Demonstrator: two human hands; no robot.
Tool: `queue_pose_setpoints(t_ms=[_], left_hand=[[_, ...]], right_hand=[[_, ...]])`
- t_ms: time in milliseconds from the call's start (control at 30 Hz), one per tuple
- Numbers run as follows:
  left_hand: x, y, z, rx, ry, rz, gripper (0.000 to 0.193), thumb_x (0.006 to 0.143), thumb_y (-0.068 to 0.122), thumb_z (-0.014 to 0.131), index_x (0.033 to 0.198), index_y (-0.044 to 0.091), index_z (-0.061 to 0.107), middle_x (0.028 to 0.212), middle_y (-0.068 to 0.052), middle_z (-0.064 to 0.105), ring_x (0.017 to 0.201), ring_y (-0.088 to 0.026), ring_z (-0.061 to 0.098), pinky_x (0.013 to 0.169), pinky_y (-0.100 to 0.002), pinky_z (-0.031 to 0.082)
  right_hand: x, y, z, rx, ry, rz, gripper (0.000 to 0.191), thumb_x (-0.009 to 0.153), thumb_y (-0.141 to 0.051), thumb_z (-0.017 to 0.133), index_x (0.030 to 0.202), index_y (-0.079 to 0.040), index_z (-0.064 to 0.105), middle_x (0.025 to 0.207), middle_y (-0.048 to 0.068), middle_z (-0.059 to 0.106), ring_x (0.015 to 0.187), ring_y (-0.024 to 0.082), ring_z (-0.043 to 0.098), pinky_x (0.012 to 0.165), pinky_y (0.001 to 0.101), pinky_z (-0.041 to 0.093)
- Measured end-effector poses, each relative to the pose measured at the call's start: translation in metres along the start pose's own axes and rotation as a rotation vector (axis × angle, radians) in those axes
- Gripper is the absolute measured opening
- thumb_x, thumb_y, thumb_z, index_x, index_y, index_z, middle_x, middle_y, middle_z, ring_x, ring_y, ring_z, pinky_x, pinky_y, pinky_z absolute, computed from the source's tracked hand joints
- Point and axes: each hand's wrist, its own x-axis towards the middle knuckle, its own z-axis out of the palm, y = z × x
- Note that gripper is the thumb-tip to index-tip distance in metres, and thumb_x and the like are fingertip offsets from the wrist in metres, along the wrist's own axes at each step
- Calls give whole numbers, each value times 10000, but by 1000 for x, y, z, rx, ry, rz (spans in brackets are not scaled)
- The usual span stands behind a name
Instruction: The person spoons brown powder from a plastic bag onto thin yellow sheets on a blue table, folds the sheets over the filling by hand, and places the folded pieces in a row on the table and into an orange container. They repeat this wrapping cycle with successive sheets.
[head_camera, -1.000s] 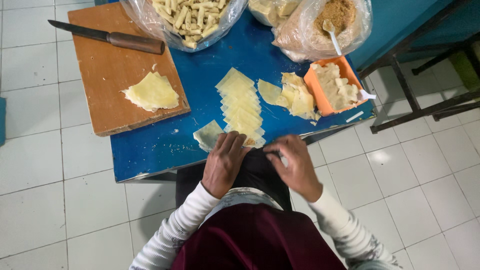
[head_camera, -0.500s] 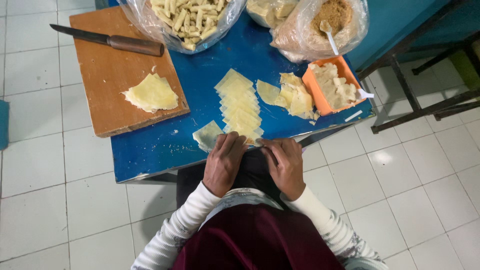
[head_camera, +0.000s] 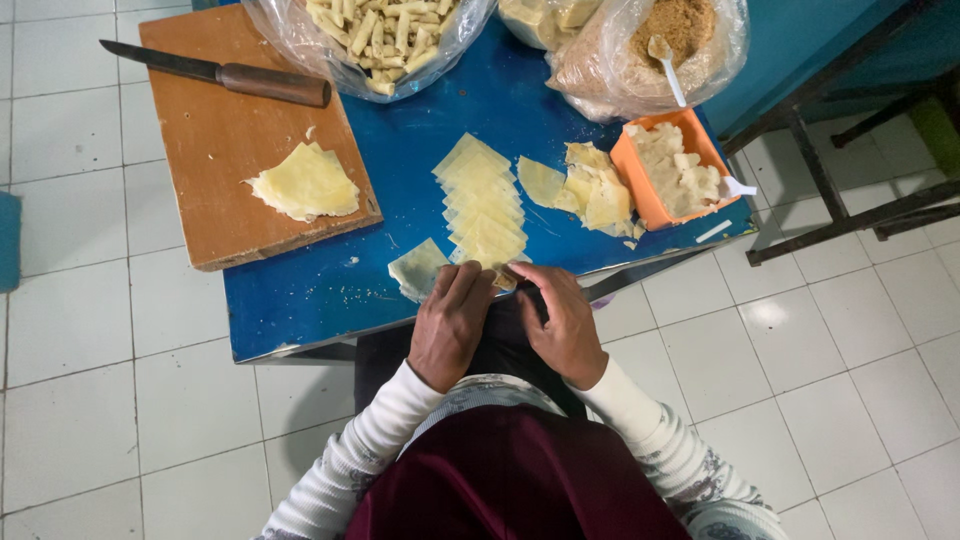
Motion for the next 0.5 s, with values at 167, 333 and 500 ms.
queue_pose_setpoints(t_ms=[167,333,500], left_hand=[[3,1,-2,-23,-24,-3,223,922,52,681,1132,-16,644,1127,-136,581,1031,-326,577,827,-405,540],[6,2,-7,-109,-66,-61,316,853,90,711,1143,-22,650,1062,-137,555,1015,-321,557,833,-421,514],[13,-6,-10,-64,-45,4,230,859,12,673,1087,10,691,983,-110,537,948,-299,536,805,-409,502]], right_hand=[[6,4,-6,-39,-85,-74,381,915,-40,731,1277,-47,616,1200,111,710,1074,299,675,942,422,477],[16,10,-2,-32,-63,-26,247,956,-41,731,1197,-73,684,1127,62,758,991,227,704,876,407,484],[26,13,0,85,-110,121,168,914,-10,723,1069,-74,723,1020,59,748,949,272,669,818,371,521]])
